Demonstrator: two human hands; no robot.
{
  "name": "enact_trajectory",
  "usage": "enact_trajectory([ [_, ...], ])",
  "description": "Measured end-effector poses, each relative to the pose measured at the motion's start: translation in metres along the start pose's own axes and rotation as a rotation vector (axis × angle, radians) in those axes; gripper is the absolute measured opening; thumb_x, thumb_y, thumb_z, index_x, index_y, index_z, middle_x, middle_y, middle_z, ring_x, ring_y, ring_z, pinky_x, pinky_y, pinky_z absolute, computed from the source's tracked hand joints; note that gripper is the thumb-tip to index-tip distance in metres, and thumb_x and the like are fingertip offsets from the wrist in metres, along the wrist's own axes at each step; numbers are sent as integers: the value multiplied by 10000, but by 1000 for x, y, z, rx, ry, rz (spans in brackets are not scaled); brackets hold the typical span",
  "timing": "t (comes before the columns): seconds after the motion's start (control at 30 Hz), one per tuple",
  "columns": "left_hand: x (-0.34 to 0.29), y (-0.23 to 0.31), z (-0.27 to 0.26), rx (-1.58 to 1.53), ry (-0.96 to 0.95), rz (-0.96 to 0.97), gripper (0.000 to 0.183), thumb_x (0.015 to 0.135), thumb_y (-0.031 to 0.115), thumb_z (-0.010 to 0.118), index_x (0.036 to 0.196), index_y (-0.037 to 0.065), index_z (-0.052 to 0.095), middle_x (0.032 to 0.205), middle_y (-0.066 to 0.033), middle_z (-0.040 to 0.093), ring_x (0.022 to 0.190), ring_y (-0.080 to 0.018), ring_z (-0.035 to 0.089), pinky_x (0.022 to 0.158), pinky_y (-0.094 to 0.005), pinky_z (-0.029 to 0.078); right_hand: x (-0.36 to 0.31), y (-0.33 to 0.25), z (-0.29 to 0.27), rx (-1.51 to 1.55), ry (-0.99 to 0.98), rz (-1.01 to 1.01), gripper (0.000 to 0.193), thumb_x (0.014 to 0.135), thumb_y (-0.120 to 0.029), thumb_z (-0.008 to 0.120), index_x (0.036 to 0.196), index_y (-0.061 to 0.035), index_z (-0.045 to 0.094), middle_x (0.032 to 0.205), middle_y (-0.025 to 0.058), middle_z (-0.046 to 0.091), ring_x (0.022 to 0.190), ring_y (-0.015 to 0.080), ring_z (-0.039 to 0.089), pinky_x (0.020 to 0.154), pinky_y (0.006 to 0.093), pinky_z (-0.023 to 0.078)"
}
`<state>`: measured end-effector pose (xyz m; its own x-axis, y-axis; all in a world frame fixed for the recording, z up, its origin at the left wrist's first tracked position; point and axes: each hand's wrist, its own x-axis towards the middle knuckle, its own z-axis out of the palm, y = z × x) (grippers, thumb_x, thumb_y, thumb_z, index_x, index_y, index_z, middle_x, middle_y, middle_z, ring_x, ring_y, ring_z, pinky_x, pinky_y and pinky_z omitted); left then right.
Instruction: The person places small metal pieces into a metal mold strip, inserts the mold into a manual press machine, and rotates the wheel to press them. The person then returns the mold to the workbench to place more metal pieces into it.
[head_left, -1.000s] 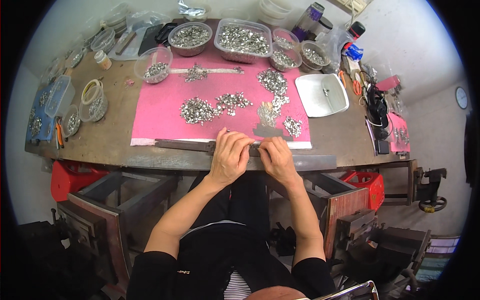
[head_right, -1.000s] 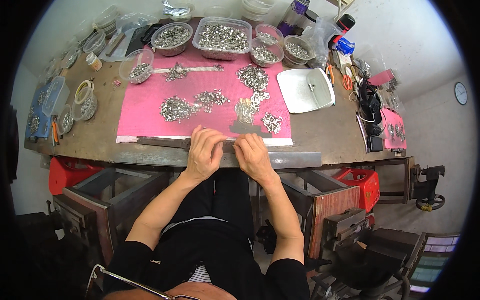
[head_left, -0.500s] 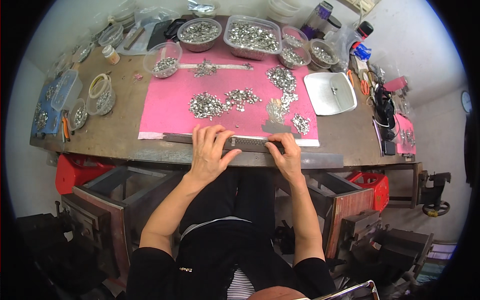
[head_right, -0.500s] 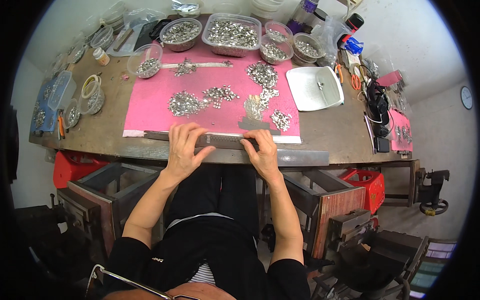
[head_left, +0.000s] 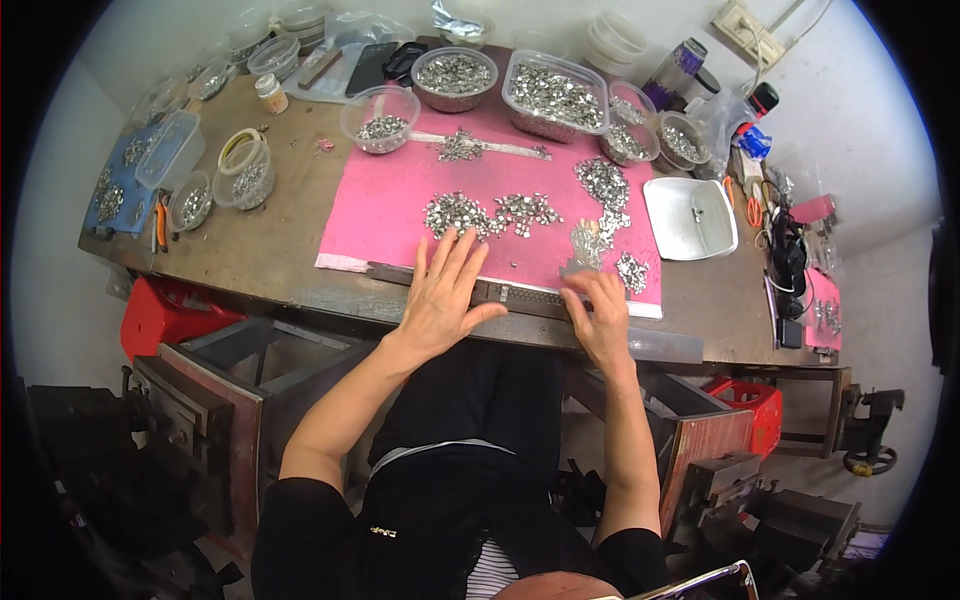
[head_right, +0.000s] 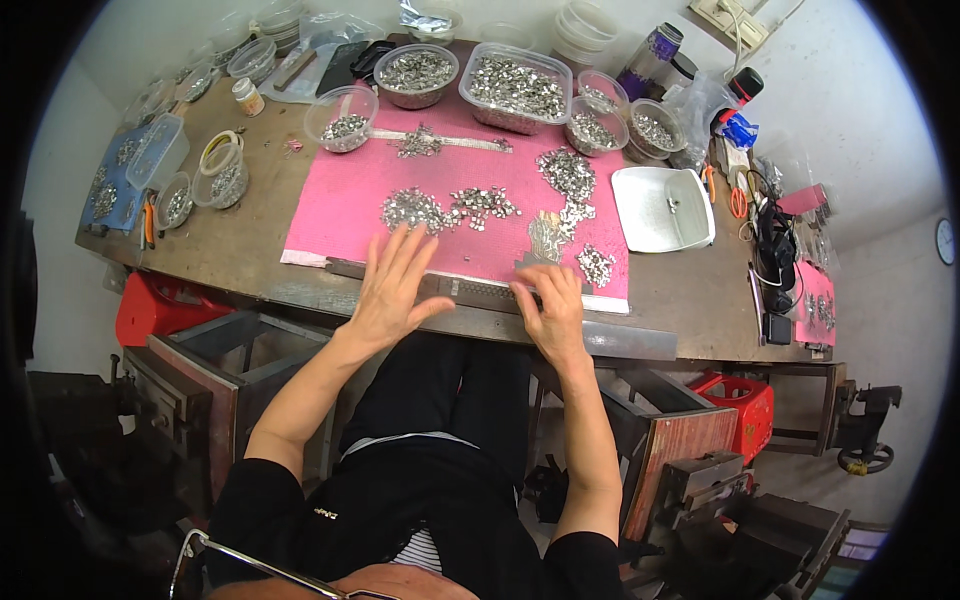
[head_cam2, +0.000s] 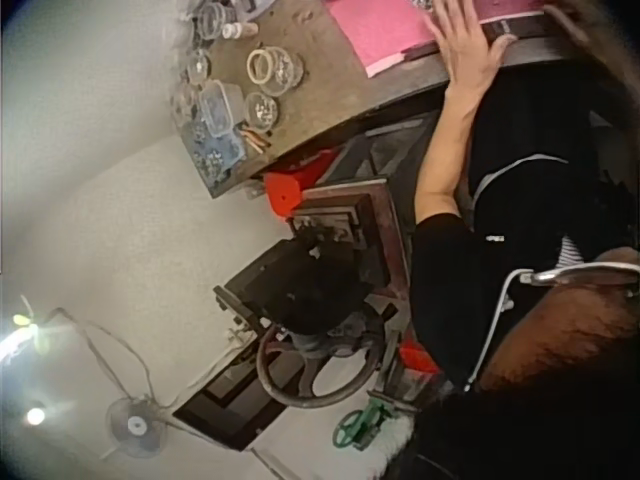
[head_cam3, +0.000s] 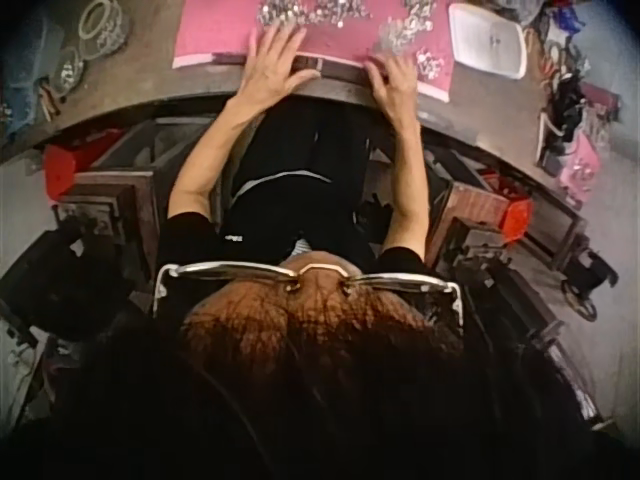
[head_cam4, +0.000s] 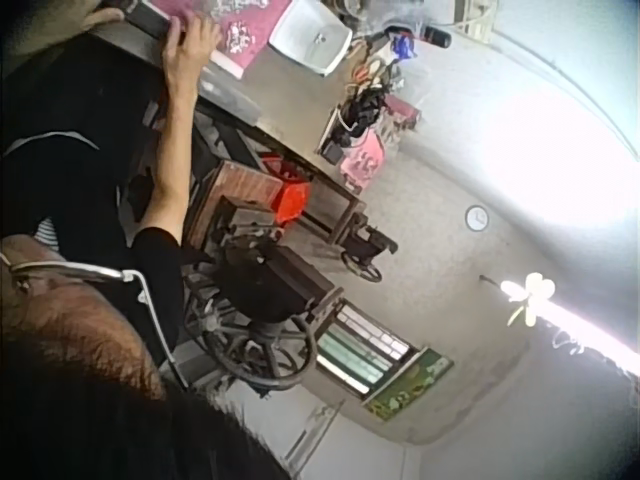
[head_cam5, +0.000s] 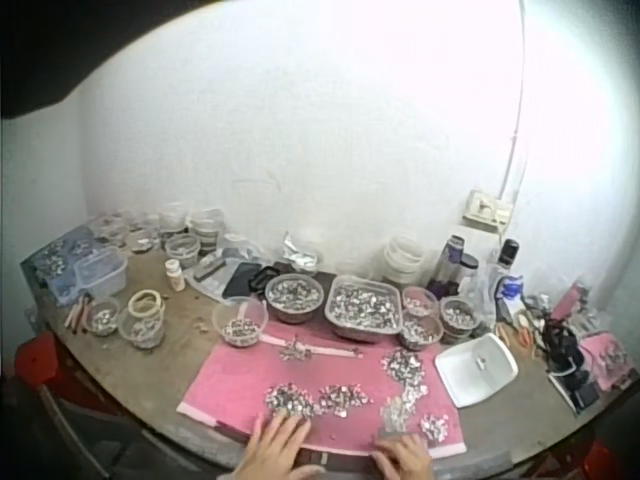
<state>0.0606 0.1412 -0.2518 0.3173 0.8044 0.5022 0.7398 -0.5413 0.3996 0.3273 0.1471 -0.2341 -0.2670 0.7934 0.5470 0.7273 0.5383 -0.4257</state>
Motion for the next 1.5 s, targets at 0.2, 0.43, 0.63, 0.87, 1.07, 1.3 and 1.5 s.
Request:
enact_trajectory([
  [0.2, 27, 0, 4, 48, -332, -118, 931, 1006, 658, 423, 1491, -135, 386, 1588, -290, 357, 1520, -399, 282, 1220, -633, 144, 63, -17, 54, -90, -153, -203, 386, 861, -62, 666, 1247, -48, 669, 1306, 78, 672, 1123, 333, 585, 938, 453, 464],
  [0.43, 21, 15, -2, -32, -436, -23, 867, 1023, 610, 445, 1535, -82, 344, 1597, -264, 351, 1520, -398, 288, 1226, -635, 122, 62, -8, 46, -121, -347, -209, 404, 873, -28, 624, 1266, -83, 697, 1347, 47, 673, 1305, 341, 535, 1074, 466, 405],
  [0.63, 17, -3, -7, -252, -167, -63, 464, 973, 390, 660, 1293, 54, 672, 1402, -182, 605, 1371, -337, 518, 1207, -572, 225, 59, -2, 34, 34, -223, -179, 259, 883, 0, 657, 1118, -72, 738, 1171, 71, 717, 1124, 308, 623, 967, 431, 476],
  [0.87, 35, -31, -5, -111, 76, -135, 77, 859, 176, 759, 920, 136, 735, 830, -7, 654, 842, -220, 580, 887, -403, 378, 64, -10, 61, 74, -161, -140, 140, 866, -33, 703, 991, -82, 746, 869, 91, 616, 854, 289, 579, 780, 418, 460],
  [1.07, 38, -33, 4, -47, 47, -30, 70, 868, 191, 744, 932, 163, 735, 821, -7, 627, 860, -227, 580, 901, -420, 358, 66, -17, 76, 3, -126, -108, 73, 846, -89, 742, 916, -82, 723, 846, 82, 596, 852, 289, 581, 768, 421, 439],
  [1.3, 38, -41, 2, -23, 18, -76, 77, 861, 163, 740, 938, 170, 732, 826, -21, 628, 878, -241, 592, 932, -435, 358, 67, -16, 80, -30, -150, -58, 81, 830, -102, 709, 902, -77, 684, 892, 94, 602, 903, 299, 594, 793, 427, 436],
  [1.5, 39, -36, 0, -55, 3, -77, 95, 860, 153, 736, 953, 156, 716, 844, -23, 643, 887, -244, 598, 930, -438, 357, 68, -16, 80, -8, -166, -36, 76, 820, -80, 699, 885, -62, 664, 887, 101, 602, 894, 305, 590, 796, 429, 438],
])
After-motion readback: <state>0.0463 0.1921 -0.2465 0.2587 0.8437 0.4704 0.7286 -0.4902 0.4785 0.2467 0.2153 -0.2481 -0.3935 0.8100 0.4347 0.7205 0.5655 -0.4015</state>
